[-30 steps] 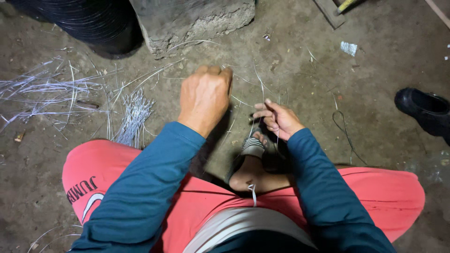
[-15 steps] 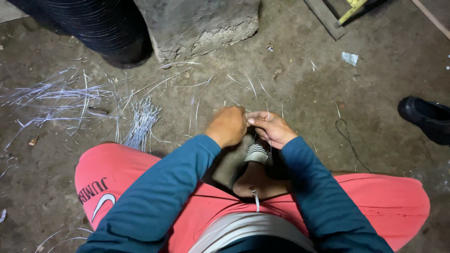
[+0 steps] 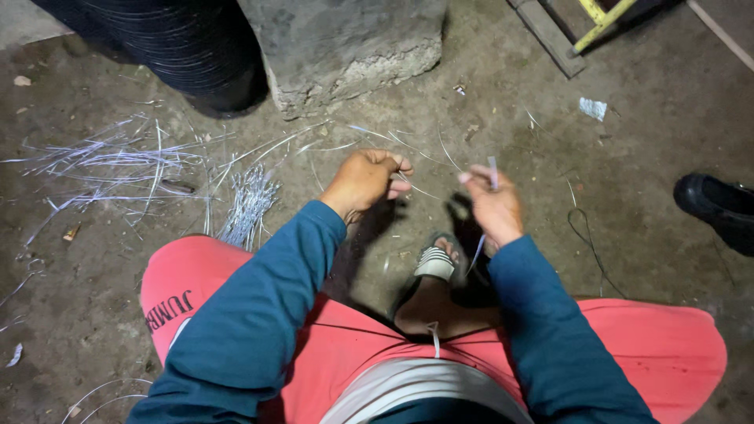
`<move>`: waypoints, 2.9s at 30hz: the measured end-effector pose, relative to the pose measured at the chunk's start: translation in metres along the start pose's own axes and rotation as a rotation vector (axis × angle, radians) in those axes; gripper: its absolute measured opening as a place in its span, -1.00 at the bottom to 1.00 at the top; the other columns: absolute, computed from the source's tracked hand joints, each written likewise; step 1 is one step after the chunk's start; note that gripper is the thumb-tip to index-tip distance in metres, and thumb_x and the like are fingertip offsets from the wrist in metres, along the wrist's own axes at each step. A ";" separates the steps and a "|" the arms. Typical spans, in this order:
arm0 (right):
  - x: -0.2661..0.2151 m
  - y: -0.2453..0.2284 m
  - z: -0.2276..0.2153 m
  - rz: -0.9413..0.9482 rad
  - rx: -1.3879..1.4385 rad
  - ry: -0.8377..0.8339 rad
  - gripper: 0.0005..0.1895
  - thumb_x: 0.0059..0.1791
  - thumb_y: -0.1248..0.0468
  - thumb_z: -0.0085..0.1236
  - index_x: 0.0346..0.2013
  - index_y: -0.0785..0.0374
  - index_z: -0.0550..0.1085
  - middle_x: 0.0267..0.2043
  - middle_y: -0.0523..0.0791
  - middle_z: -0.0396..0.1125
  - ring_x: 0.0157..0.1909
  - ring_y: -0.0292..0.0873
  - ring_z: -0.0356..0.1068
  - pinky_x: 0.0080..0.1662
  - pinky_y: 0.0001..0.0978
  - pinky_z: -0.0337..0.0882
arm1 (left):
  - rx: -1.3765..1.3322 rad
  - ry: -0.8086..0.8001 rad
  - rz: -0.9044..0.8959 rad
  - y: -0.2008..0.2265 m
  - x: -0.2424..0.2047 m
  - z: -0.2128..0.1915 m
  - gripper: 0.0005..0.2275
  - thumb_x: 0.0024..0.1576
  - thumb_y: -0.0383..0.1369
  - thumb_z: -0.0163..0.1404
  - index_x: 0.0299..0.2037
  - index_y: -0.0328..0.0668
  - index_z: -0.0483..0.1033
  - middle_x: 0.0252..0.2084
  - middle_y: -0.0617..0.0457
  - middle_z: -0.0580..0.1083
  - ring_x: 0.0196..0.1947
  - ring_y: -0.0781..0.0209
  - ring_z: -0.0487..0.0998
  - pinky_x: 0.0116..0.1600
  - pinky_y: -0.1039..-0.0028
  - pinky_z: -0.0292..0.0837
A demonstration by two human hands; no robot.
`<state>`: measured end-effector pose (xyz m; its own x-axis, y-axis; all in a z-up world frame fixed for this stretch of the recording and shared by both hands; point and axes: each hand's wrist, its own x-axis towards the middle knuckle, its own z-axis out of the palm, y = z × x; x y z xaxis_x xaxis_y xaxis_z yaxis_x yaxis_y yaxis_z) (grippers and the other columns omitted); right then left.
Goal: The person sits on the floor and repeatedly bends and cuts thin white wire into short segments using blue-handled pliers. The cut pieces are dropped onto the floor, forming a growing pile of wire scraps.
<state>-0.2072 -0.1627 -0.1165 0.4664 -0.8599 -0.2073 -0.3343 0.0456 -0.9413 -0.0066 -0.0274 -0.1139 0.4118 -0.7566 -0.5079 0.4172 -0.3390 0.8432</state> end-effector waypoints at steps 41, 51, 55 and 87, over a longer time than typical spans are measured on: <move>-0.016 -0.116 0.006 0.220 0.457 -0.537 -0.77 0.08 0.19 0.11 -0.09 0.28 0.53 -0.60 -0.29 0.23 -0.69 -0.43 0.06 -0.57 -0.58 0.07 | 0.308 -0.436 0.196 0.049 -0.095 -0.002 -0.78 0.20 -0.35 0.07 -0.04 -0.29 0.61 -0.28 0.08 0.62 -0.34 0.40 0.60 -0.22 0.55 0.54; -0.041 -0.095 0.009 0.181 0.132 -0.453 -0.72 0.05 0.15 0.11 -0.11 0.29 0.57 -0.67 -0.28 0.20 -0.69 -0.42 0.02 -0.60 -0.53 -0.02 | -0.034 -0.178 0.405 0.043 -0.070 0.006 -0.85 0.22 -0.40 0.07 -0.13 -0.36 0.55 -0.28 0.01 0.58 -0.36 0.32 0.62 -0.24 0.48 0.59; -0.064 -0.080 0.015 0.148 0.038 -0.508 -0.77 0.02 0.18 0.18 -0.19 0.28 0.62 -0.65 -0.31 0.17 -0.63 -0.44 0.04 -0.56 -0.53 0.00 | -0.089 -0.124 0.344 0.044 -0.060 0.001 -0.87 0.25 -0.41 0.02 -0.12 -0.35 0.46 -0.27 -0.04 0.58 -0.37 0.28 0.60 -0.25 0.45 0.60; -0.038 -0.062 -0.039 -0.134 0.071 -0.262 -0.74 0.10 0.17 0.08 -0.37 0.27 0.53 -0.64 -0.29 0.19 -0.60 -0.44 0.09 -0.53 -0.55 0.07 | -0.156 0.042 0.263 0.020 -0.027 -0.012 -0.83 0.20 -0.44 -0.01 -0.06 -0.34 0.45 -0.27 0.00 0.59 -0.34 0.24 0.66 -0.27 0.45 0.61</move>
<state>-0.2363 -0.1524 -0.0394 0.7012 -0.7005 -0.1327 -0.2015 -0.0161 -0.9794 0.0008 -0.0068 -0.0850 0.5538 -0.7821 -0.2857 0.4098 -0.0426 0.9112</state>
